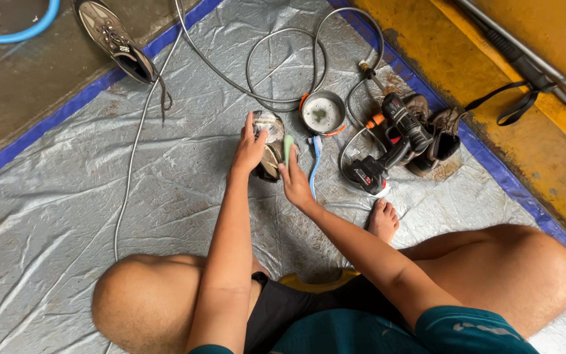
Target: The person scrubs a dirty hiking shoe with a green brush, focusing on the laces and upper fabric. They repeatedly dip the brush into a small container of soapy water to continue cleaning the shoe's surface.
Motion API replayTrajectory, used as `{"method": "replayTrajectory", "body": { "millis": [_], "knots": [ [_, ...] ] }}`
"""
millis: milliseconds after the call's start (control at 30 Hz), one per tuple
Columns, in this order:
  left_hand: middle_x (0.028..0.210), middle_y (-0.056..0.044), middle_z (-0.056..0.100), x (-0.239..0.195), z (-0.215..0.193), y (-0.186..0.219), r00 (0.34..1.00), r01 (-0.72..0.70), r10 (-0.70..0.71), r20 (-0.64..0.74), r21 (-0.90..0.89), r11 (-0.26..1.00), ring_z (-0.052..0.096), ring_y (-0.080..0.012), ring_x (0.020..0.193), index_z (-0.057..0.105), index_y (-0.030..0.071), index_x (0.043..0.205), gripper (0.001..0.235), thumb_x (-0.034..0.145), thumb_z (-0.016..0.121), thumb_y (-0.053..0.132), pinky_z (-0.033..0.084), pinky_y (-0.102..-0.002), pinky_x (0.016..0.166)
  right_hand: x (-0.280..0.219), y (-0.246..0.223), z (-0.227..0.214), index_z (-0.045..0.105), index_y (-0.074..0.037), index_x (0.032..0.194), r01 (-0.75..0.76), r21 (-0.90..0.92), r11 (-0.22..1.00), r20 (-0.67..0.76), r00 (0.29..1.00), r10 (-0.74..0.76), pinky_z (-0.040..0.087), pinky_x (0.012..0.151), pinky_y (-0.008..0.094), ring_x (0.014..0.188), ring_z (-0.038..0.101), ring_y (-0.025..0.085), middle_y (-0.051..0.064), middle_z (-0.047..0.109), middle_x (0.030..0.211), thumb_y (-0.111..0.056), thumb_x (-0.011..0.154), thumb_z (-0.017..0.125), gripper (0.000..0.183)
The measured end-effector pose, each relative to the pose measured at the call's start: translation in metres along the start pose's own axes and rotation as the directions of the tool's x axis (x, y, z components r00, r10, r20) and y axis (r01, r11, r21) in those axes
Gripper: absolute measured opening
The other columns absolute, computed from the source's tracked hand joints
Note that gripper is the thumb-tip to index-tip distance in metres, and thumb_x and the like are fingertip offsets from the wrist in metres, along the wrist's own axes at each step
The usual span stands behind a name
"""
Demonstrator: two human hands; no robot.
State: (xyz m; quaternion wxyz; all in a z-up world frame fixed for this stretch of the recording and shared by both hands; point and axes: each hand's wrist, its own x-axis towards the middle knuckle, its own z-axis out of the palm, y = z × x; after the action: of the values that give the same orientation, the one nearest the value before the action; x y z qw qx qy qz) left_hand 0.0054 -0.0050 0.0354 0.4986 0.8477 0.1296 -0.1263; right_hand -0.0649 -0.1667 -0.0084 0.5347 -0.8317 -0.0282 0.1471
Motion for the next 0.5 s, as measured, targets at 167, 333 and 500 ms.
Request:
{"method": "replayTrajectory", "body": {
  "millis": [167, 333, 500],
  "knots": [
    [0.173, -0.03, 0.037, -0.003, 0.001, -0.002, 1.0, 0.003, -0.003, -0.006, 0.048, 0.999, 0.039, -0.0498, 0.16, 0.022, 0.019, 0.177, 0.084, 0.109, 0.053, 0.056, 0.036, -0.058, 0.131, 0.008, 0.033, 0.016, 0.005, -0.015, 0.179, 0.128, -0.052, 0.99, 0.021, 0.992, -0.127, 0.045, 0.12, 0.067, 0.144, 0.054, 0.058, 0.04, 0.056, 0.154, -0.037, 0.12, 0.044, 0.074],
    [0.162, -0.017, 0.057, 0.052, 0.007, -0.061, 0.992, 0.097, -0.084, -0.098, 0.134, 0.986, 0.055, -0.0363, 0.151, 0.041, 0.032, 0.164, 0.093, 0.09, 0.077, 0.075, 0.048, -0.047, 0.125, 0.031, 0.06, 0.015, 0.005, -0.03, 0.18, -0.221, 0.01, 0.975, 0.023, 0.975, 0.22, 0.039, 0.128, 0.062, 0.147, 0.052, 0.054, 0.038, 0.058, 0.153, -0.059, 0.117, 0.039, 0.077],
    [0.131, -0.02, 0.064, 0.049, -0.003, -0.053, 0.983, -0.098, 0.139, -0.12, 0.294, 0.951, 0.057, -0.0427, 0.132, 0.055, 0.01, 0.127, 0.065, 0.084, 0.08, 0.053, 0.05, -0.053, 0.11, 0.033, -0.023, 0.013, 0.005, -0.019, 0.179, 0.018, 0.047, 0.999, -0.014, 1.0, -0.017, 0.041, 0.124, 0.069, 0.149, 0.047, 0.061, 0.042, 0.046, 0.163, -0.045, 0.118, 0.044, 0.077]
  ]
}}
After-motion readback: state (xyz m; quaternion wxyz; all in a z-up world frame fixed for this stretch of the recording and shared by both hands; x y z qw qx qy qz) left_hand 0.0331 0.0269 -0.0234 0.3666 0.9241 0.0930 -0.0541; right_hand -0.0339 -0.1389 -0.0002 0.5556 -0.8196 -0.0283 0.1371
